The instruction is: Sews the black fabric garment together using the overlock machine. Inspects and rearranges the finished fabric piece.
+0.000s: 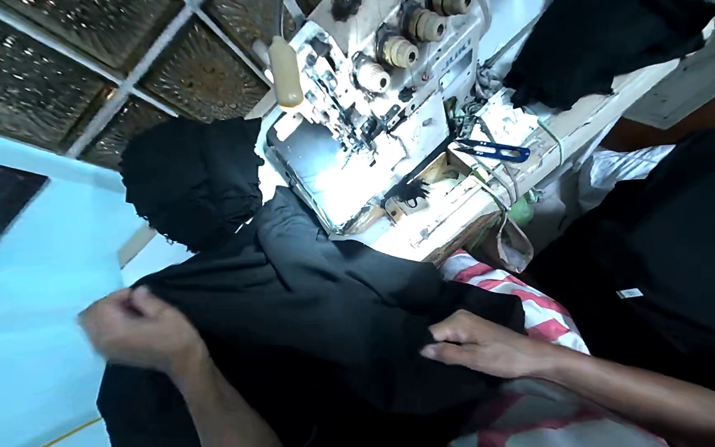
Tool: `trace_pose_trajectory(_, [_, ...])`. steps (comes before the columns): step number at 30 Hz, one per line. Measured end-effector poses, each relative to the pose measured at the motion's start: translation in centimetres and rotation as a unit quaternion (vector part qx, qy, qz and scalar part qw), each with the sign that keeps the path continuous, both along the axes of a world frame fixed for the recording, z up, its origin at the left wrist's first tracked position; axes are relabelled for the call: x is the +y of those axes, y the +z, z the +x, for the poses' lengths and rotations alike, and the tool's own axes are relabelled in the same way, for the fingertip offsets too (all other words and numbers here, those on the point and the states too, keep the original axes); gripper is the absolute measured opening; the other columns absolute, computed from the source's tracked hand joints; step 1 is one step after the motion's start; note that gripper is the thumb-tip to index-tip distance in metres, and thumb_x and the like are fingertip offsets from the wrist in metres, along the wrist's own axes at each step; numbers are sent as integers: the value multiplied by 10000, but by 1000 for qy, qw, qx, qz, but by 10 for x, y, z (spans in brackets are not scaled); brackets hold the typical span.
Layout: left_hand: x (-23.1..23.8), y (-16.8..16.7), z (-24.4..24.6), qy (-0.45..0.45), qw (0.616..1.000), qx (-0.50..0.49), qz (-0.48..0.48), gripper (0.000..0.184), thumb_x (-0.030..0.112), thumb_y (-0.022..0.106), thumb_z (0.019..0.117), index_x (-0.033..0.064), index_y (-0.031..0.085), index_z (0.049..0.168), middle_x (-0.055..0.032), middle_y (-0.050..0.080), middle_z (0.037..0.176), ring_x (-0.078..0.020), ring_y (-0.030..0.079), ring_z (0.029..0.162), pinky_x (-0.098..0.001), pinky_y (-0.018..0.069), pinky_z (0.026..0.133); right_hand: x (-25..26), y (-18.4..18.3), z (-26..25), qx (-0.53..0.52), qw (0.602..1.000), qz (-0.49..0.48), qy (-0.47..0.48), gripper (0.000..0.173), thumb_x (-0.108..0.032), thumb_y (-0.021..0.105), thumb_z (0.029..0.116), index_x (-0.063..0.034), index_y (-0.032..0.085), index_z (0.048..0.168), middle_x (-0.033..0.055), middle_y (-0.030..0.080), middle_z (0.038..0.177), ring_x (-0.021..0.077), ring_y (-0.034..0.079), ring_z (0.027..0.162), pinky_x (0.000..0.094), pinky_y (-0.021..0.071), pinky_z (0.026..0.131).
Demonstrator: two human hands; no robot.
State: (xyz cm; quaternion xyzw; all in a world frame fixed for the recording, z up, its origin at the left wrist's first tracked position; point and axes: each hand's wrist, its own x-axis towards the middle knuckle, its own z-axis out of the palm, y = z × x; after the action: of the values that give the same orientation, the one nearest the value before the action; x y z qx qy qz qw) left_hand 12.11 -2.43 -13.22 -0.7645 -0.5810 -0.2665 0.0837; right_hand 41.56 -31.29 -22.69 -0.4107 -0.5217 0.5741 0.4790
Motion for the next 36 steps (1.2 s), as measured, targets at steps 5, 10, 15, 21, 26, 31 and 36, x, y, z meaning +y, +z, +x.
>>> trace_pose_trajectory(5, [-24,-28,50,-32,985,99,-137,333,7,517,997,-96,617,1298,-351,526,1412,-555,519,1288,-707,396,1018,5,-40,-24,-120,982,-138,-50,256,-175,536,1051,38,628,943,113,562,749,190,532,695,373,432,671])
trace_pose_trajectory(10, [-114,-42,101,-418,899,-10,-133,340,251,551,1021,-19,751,1072,-178,740,1132,-313,677,1164,-466,521,1027,6,-22,-23,-154,970,76,-171,190,-68,567,992,54,689,1072,174,713,865,218,688,763,335,554,727])
trace_pose_trajectory(15, [-145,-52,127,-585,739,-56,-330,545,533,472,1043,48,716,996,-80,739,971,-169,681,1108,-462,336,1193,-11,-3,-17,-116,957,179,-198,200,-87,502,1033,28,656,977,107,652,769,80,604,692,169,484,667])
trace_pose_trajectory(21, [-161,-50,129,-564,778,-86,-264,254,211,584,1031,14,708,928,-84,672,798,-103,616,765,-183,495,747,-5,-51,17,-104,955,-114,-254,287,-192,562,1026,23,661,1187,127,710,1121,153,686,1006,334,553,904])
trace_pose_trajectory(26, [-184,-52,130,-545,798,-103,-236,181,197,662,984,29,693,923,-69,649,834,-66,626,792,-129,511,745,31,-71,31,-101,964,-171,-178,355,-288,691,972,27,694,1134,135,688,1098,161,626,1040,367,484,961])
trace_pose_trajectory(31, [-189,-47,125,-545,795,-120,-238,177,169,668,979,27,620,884,-71,656,881,-79,658,876,-150,540,804,26,-59,19,5,980,-104,-172,362,-241,596,1016,-106,564,681,-112,465,624,-44,430,585,178,361,593])
trace_pose_trajectory(36, [-194,-7,147,-559,801,-172,-130,157,189,615,1026,83,627,911,-21,646,936,-52,639,935,-156,529,855,29,17,5,205,958,-28,-199,162,-44,618,961,-101,714,844,-126,657,726,-74,589,675,128,495,662])
